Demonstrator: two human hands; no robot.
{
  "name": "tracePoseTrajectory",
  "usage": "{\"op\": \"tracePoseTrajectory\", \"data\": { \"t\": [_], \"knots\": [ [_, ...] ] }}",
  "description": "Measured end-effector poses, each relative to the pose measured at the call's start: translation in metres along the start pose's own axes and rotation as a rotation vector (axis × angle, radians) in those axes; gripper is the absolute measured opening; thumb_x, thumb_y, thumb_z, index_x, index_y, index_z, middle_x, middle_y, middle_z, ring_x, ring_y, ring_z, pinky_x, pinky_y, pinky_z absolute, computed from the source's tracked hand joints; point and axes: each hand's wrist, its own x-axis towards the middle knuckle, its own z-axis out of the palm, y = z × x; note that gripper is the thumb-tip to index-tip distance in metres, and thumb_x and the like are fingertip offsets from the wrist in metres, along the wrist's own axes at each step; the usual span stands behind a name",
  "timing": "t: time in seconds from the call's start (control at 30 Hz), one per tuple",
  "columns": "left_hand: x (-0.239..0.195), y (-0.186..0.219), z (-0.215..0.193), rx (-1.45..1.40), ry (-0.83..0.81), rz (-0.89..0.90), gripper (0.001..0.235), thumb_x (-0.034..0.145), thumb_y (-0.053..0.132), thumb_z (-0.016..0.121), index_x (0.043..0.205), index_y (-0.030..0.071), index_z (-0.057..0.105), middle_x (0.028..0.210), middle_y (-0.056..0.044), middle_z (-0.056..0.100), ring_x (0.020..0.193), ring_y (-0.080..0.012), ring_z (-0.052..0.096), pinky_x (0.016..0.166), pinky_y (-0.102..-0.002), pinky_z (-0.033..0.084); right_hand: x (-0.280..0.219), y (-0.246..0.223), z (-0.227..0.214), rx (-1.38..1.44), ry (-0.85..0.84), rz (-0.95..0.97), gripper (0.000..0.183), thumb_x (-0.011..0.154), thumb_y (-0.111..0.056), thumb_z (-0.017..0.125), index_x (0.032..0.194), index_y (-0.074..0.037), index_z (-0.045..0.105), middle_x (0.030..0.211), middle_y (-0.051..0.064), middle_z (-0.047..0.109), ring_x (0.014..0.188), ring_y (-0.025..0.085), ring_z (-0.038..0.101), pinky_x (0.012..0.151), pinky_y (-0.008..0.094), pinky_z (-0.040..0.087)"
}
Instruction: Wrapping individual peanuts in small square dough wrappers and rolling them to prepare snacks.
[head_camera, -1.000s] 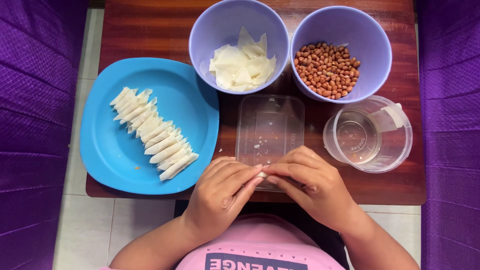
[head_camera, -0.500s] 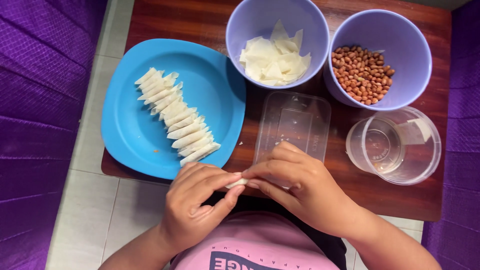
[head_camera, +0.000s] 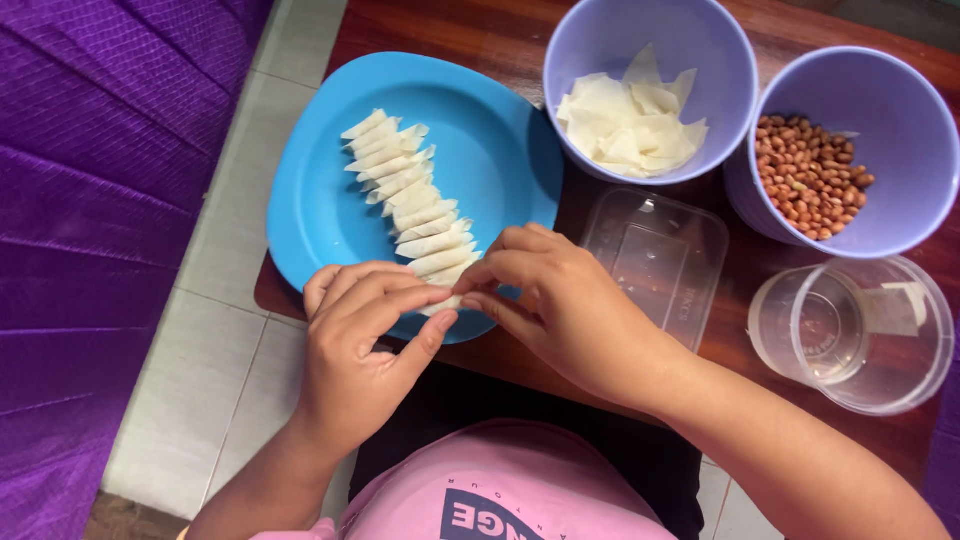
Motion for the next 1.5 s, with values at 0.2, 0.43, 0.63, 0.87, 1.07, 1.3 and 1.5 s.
{"op": "tracePoseTrajectory", "data": {
  "t": [0.2, 0.43, 0.63, 0.87, 1.07, 1.3, 1.5],
  "knots": [
    [0.0, -0.012, -0.002, 0.041, 0.076, -0.039, 0.01, 0.089, 0.02, 0.084, 0.094, 0.016, 0.075, 0.096, 0.007, 0.077, 0.093, -0.0167, 0.07, 0.102, -0.038, 0.032, 0.016, 0.006, 0.01, -0.033, -0.019, -0.03, 0.009, 0.098, -0.018, 0.067, 0.102, -0.013, 0.074, 0.09, 0.002, 0.069, 0.081, 0.021, 0.062, 0.077, 0.034, 0.047],
    [0.0, -0.024, 0.005, 0.038, 0.076, -0.046, 0.006, 0.091, 0.019, 0.081, 0.091, 0.019, 0.075, 0.091, 0.007, 0.074, 0.091, -0.0151, 0.067, 0.112, -0.044, 0.025, 0.019, 0.017, 0.02, -0.179, -0.008, -0.007, 0.007, 0.097, -0.023, 0.07, 0.102, -0.019, 0.074, 0.092, -0.003, 0.065, 0.089, 0.019, 0.058, 0.079, 0.036, 0.038],
    [0.001, -0.027, 0.007, 0.117, 0.06, -0.03, 0.005, 0.093, 0.021, 0.08, 0.09, 0.022, 0.076, 0.085, 0.009, 0.07, 0.09, -0.0137, 0.065, 0.113, -0.047, 0.023, 0.019, 0.022, 0.024, -0.229, 0.014, 0.041, 0.007, 0.096, -0.026, 0.072, 0.101, -0.022, 0.074, 0.092, -0.003, 0.062, 0.089, 0.019, 0.057, 0.081, 0.038, 0.035],
    [0.002, -0.027, 0.008, 0.146, 0.054, -0.037, 0.004, 0.094, 0.022, 0.079, 0.091, 0.022, 0.076, 0.085, 0.009, 0.07, 0.089, -0.0138, 0.064, 0.115, -0.049, 0.02, 0.019, 0.023, 0.025, -0.221, 0.05, 0.026, 0.005, 0.096, -0.024, 0.074, 0.1, -0.022, 0.071, 0.092, -0.004, 0.061, 0.09, 0.018, 0.057, 0.083, 0.037, 0.035],
    [0.006, -0.027, 0.006, 0.151, 0.045, -0.047, 0.006, 0.092, 0.023, 0.081, 0.09, 0.023, 0.076, 0.085, 0.01, 0.071, 0.087, -0.0133, 0.064, 0.115, -0.048, 0.021, 0.019, 0.03, 0.026, -0.245, 0.056, 0.005, 0.006, 0.096, -0.023, 0.074, 0.102, -0.023, 0.072, 0.094, -0.004, 0.06, 0.092, 0.017, 0.059, 0.087, 0.039, 0.034],
    [0.003, -0.028, 0.006, 0.165, 0.068, -0.068, 0.004, 0.091, 0.026, 0.083, 0.093, 0.025, 0.08, 0.091, 0.005, 0.064, 0.087, -0.0136, 0.062, 0.116, -0.048, 0.024, 0.019, 0.031, 0.026, -0.268, 0.062, -0.016, 0.008, 0.095, -0.022, 0.075, 0.103, -0.024, 0.075, 0.093, -0.004, 0.058, 0.091, 0.016, 0.058, 0.086, 0.04, 0.032],
    [0.001, -0.029, 0.01, 0.176, 0.06, 0.021, 0.005, 0.091, 0.02, 0.082, 0.095, 0.023, 0.08, 0.093, 0.004, 0.067, 0.09, -0.0181, 0.062, 0.115, -0.052, 0.027, 0.017, 0.03, 0.028, -0.28, 0.079, -0.055, 0.007, 0.095, -0.019, 0.076, 0.101, -0.023, 0.073, 0.094, -0.003, 0.058, 0.089, 0.017, 0.057, 0.085, 0.039, 0.031]
  ]
}}
